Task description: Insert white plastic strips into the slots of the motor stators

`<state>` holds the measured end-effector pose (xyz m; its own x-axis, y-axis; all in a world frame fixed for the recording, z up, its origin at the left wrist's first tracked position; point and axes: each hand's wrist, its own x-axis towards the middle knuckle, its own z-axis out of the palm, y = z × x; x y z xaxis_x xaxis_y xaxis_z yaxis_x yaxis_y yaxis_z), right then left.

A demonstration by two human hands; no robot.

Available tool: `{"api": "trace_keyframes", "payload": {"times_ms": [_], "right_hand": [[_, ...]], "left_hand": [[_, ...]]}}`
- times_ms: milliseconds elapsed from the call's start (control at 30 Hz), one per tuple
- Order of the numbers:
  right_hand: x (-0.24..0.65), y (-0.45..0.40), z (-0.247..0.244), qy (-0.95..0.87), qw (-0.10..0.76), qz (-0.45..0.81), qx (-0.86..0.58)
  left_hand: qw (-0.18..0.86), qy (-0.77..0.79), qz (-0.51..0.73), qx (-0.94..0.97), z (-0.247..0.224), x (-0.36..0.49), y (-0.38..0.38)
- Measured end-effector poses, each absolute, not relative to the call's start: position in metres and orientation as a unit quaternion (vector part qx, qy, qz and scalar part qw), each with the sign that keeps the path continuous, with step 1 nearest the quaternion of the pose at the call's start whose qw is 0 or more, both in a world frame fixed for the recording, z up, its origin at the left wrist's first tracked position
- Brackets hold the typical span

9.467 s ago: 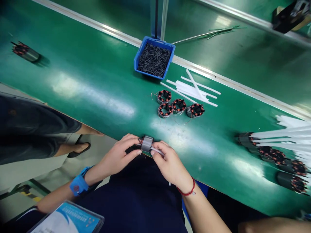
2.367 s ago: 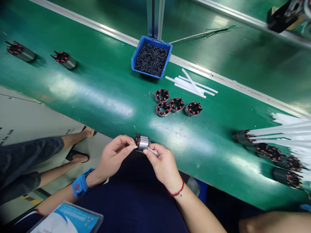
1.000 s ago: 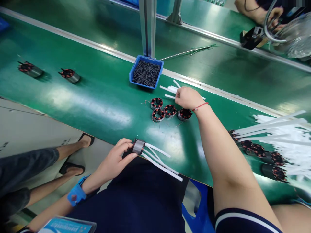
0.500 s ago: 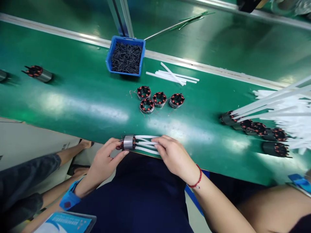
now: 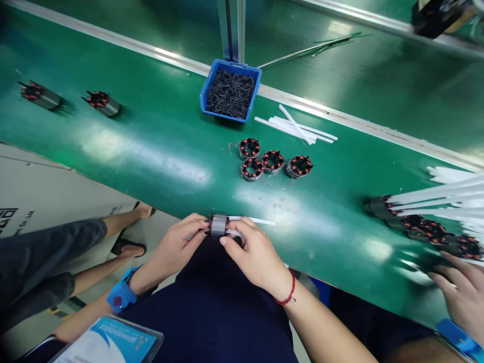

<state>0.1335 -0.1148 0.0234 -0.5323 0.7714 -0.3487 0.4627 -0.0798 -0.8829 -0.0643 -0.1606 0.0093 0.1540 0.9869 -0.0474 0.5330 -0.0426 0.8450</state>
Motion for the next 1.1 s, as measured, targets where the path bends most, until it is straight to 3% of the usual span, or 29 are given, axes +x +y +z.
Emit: {"api": "trace_keyframes", "payload": {"times_ms": [300,633,800,933,1100], "right_hand": [[0.131,-0.122,0.014,-0.472,0.163,0.706,-0.502],[0.132,-0.129,0.016,-0.653,0.144,0.497,-0.553],[0.139,-0.129,0.019,-0.657,0.154,0.539,-0.504],[0.15,-0.124,0.021,-0.673,0.109,0.565,-0.464],[0.175,-0.096,0.052,-0.785,0.01,0.511,-0.352]], "left_hand": [[0.344,0.554,0.421,0.63,0.0,-0.054,-0.173],[0.384,0.624,0.332,0.594,0.013,-0.041,-0.158],[0.372,0.621,0.337,0.603,0.011,-0.035,-0.157],[0.374,0.612,0.339,0.609,0.011,-0.037,-0.158],[0.395,0.592,0.352,0.608,0.01,-0.04,-0.155]]}}
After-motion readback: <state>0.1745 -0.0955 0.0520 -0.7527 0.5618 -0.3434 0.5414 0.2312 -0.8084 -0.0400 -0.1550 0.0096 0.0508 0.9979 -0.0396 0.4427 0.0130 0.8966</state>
